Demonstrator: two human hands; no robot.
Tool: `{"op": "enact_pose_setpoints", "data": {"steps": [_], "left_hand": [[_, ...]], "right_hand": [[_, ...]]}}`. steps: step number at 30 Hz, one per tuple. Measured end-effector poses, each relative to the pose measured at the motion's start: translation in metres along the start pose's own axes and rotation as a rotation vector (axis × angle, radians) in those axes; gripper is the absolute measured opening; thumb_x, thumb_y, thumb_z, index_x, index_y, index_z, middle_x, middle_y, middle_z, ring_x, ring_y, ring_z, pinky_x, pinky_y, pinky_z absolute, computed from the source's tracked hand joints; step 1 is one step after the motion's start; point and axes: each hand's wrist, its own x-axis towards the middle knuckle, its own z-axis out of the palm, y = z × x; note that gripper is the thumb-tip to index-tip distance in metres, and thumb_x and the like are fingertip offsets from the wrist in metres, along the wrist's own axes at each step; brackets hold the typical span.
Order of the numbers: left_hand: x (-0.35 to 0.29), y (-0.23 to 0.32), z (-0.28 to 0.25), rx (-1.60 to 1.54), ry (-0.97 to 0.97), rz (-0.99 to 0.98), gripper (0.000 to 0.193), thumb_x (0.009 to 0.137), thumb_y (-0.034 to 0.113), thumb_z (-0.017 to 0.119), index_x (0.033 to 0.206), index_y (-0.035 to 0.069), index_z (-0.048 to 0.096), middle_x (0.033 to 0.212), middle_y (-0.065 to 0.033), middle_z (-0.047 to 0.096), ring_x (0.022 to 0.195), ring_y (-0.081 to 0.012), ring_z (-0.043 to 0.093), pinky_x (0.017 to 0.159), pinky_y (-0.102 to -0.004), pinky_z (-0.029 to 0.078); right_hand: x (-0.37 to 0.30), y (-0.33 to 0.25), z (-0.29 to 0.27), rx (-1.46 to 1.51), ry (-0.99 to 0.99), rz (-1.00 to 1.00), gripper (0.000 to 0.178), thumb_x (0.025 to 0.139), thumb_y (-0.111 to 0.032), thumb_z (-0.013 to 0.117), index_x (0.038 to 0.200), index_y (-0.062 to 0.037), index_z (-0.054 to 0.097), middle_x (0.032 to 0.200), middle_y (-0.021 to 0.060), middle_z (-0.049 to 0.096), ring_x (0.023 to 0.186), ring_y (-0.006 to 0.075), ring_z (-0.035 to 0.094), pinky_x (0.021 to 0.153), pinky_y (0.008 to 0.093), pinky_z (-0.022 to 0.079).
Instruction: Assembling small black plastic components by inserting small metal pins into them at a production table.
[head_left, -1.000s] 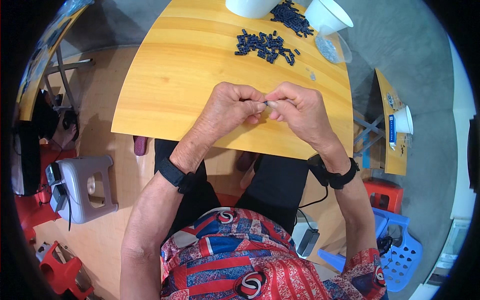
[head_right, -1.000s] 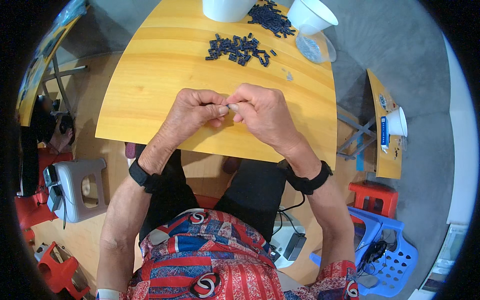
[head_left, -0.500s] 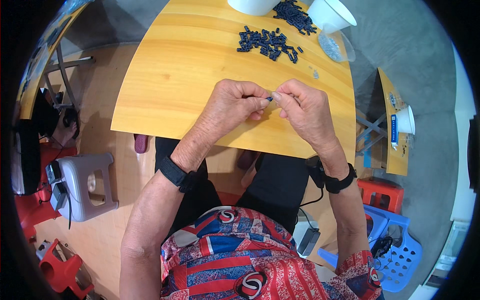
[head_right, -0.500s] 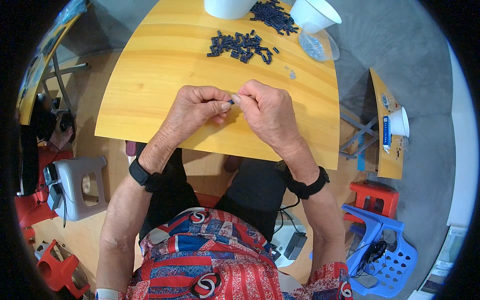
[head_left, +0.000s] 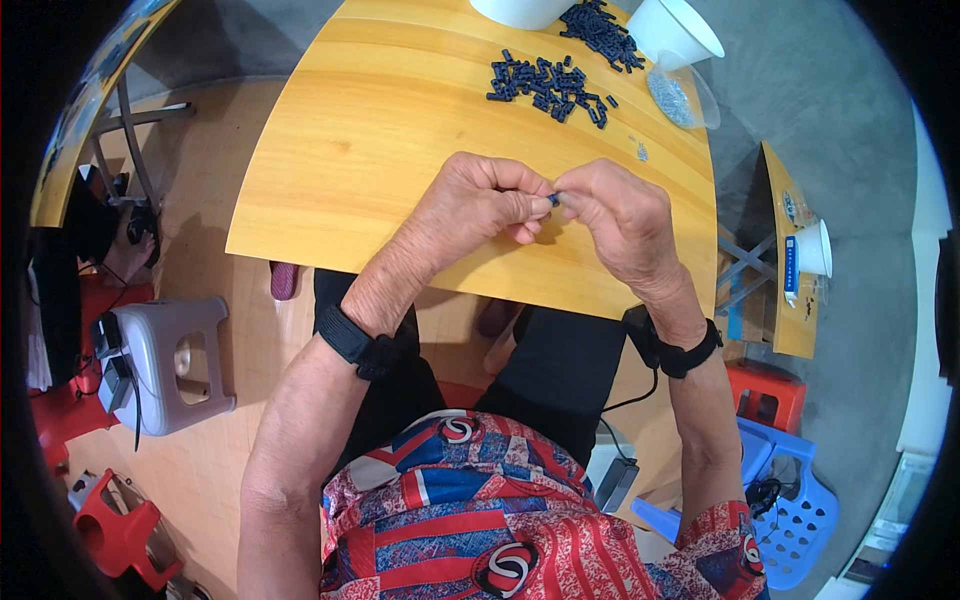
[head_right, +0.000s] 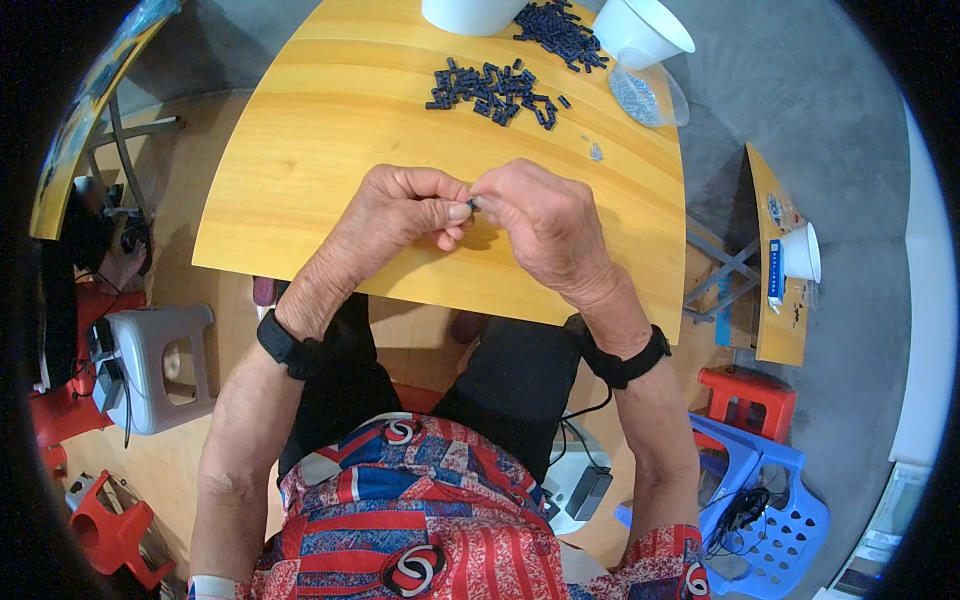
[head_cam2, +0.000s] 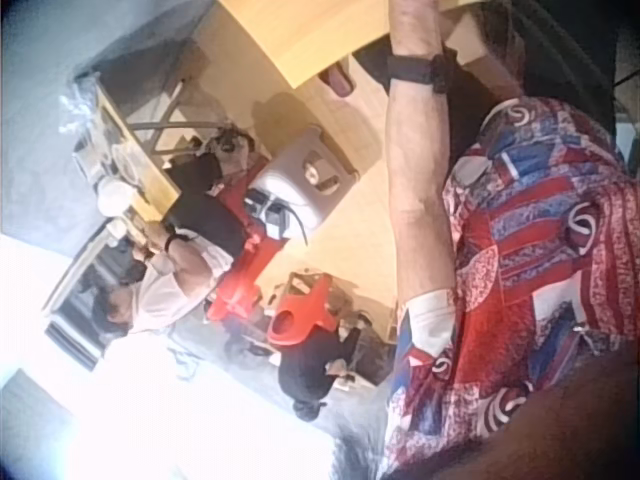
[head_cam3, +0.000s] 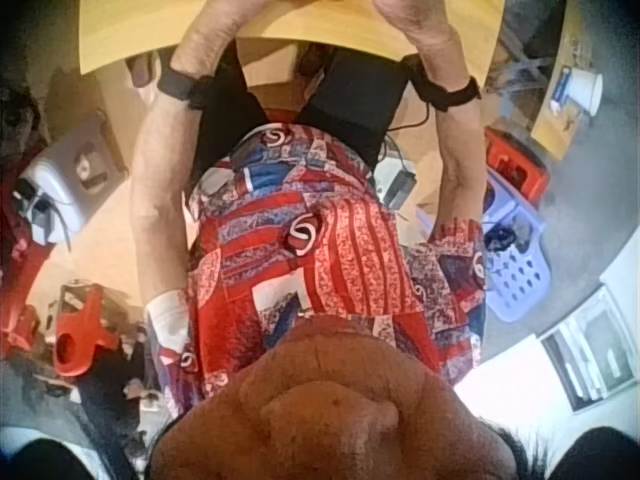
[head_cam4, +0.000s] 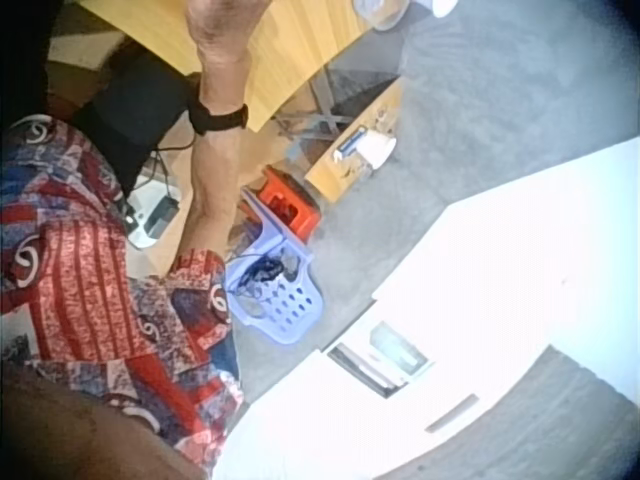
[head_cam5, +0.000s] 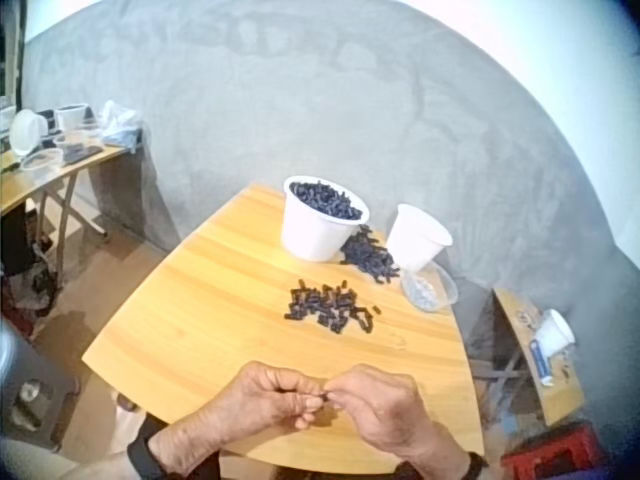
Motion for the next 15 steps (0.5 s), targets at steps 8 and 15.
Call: {"op": "enact_pose_setpoints", "data": {"steps": [8,15], "left_hand": [[0.000,0.000,-0.001,-0.030,-0.014,-0.003,0.013,0.085,0.010,0.062,0.092,-0.001,0.065,0.075,-0.0044,0.064,0.064,-0.0083,0.058,0.064,-0.0218,0.051],[0.000,0.001,0.001,-0.002,0.038,0.002,0.014,0.085,0.010,0.063,0.093,-0.001,0.065,0.075,-0.0047,0.064,0.065,-0.0086,0.060,0.063,-0.0218,0.052]], "right_hand": [[-0.004,0.002,0.004,0.185,0.011,0.156,0.009,0.080,-0.003,0.060,0.087,0.0003,0.063,0.075,0.0086,0.064,0.064,0.0153,0.062,0.057,0.0256,0.049],[-0.008,-0.007,0.001,0.220,0.099,0.357,0.011,0.083,-0.005,0.059,0.090,0.0014,0.062,0.074,0.0077,0.064,0.062,0.0114,0.061,0.056,0.0235,0.048]]}}
